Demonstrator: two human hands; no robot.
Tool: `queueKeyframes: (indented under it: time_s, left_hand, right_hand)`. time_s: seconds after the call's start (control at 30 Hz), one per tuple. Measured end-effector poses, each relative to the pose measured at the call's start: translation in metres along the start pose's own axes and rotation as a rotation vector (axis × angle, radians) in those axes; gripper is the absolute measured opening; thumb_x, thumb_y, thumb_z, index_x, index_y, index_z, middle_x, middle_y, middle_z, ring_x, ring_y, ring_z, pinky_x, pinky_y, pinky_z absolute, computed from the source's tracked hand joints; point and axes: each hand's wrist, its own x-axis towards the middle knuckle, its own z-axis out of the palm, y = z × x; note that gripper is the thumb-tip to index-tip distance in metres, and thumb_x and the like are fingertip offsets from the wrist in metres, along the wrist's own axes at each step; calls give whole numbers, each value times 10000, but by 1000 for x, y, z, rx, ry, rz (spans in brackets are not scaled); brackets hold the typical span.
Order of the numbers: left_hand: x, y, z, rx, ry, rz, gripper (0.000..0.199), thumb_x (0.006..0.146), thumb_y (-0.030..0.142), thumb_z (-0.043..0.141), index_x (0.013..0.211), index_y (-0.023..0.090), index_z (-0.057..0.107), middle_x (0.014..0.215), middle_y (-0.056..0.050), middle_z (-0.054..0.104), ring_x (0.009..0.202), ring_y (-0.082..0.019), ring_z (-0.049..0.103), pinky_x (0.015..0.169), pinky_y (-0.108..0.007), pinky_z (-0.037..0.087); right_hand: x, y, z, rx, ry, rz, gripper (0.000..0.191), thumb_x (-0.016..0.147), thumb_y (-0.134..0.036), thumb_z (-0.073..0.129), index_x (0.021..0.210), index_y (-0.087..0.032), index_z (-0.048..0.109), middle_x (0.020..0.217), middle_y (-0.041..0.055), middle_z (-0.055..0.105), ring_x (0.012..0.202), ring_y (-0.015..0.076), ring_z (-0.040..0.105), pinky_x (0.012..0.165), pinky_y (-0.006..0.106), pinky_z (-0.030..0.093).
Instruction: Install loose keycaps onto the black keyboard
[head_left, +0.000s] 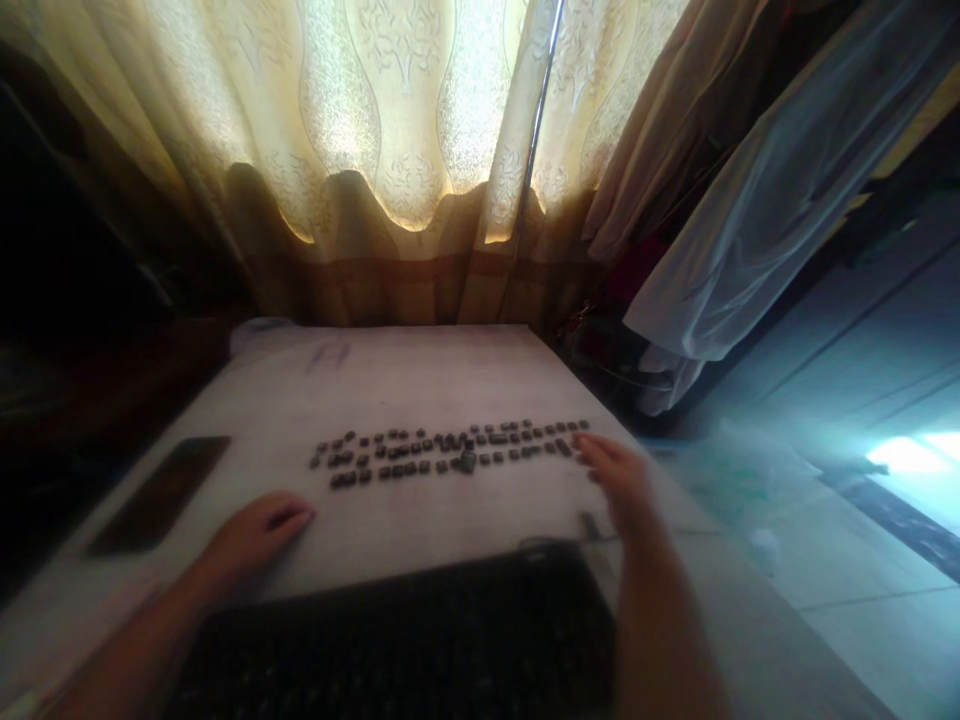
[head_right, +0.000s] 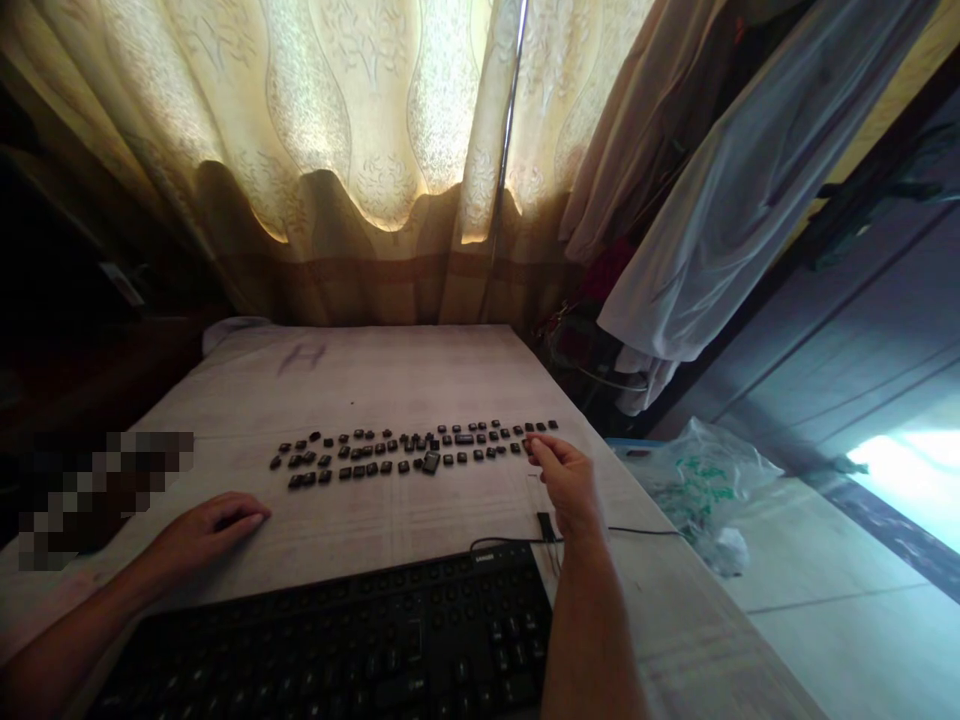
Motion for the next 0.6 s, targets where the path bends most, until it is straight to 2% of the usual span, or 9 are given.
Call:
queueKeyframes:
  time_s: [0.1,0.3,0.37,0.47,0.6]
  left_hand:
    - [0,2,-1,5,-7,-18,466,708,616,480,808,239,737,957,-62,755,937,-267,689,880,-337,519]
    - [-1,0,-1,8,-13,-29,488,710,621,479,841,228,738,984,-51,755,975,-276,680,910,-343,512]
    - [0,-2,-1,4,-13,-33,491,709,620,486,853,223,737,999,-46,756,991,-280,676,921,-353,511]
    - [1,-7,-1,-6,-23,-39,493,693,632,513,857,227,740,1016,-36,760,1009,-280,676,936,-362,512]
    - [2,-18,-4,-38,-27,-33,569,653,733,536,863,249,749,1047,-21,771,1049,-290,680,971,-381,509]
  right_hand:
    - [-3,-14,-5,88,41,-6,327,566,-422,761,779,-176,784,782,96,756,632,176,619,499,249,403]
    - [-6,-35,-19,421,188,27,294,543,-360,768,791,-203,754,770,33,737,565,103,588,457,188,375]
    - [-6,-36,-21,391,165,28,313,547,-381,760,802,-200,747,783,39,738,572,107,594,457,192,371]
    - [-9,-36,-21,191,53,2,363,589,-447,743,833,-179,750,824,80,750,633,140,623,492,216,386]
    - [-14,-38,-17,33,-47,-44,407,645,-481,706,894,-163,761,855,108,755,687,167,636,531,241,398]
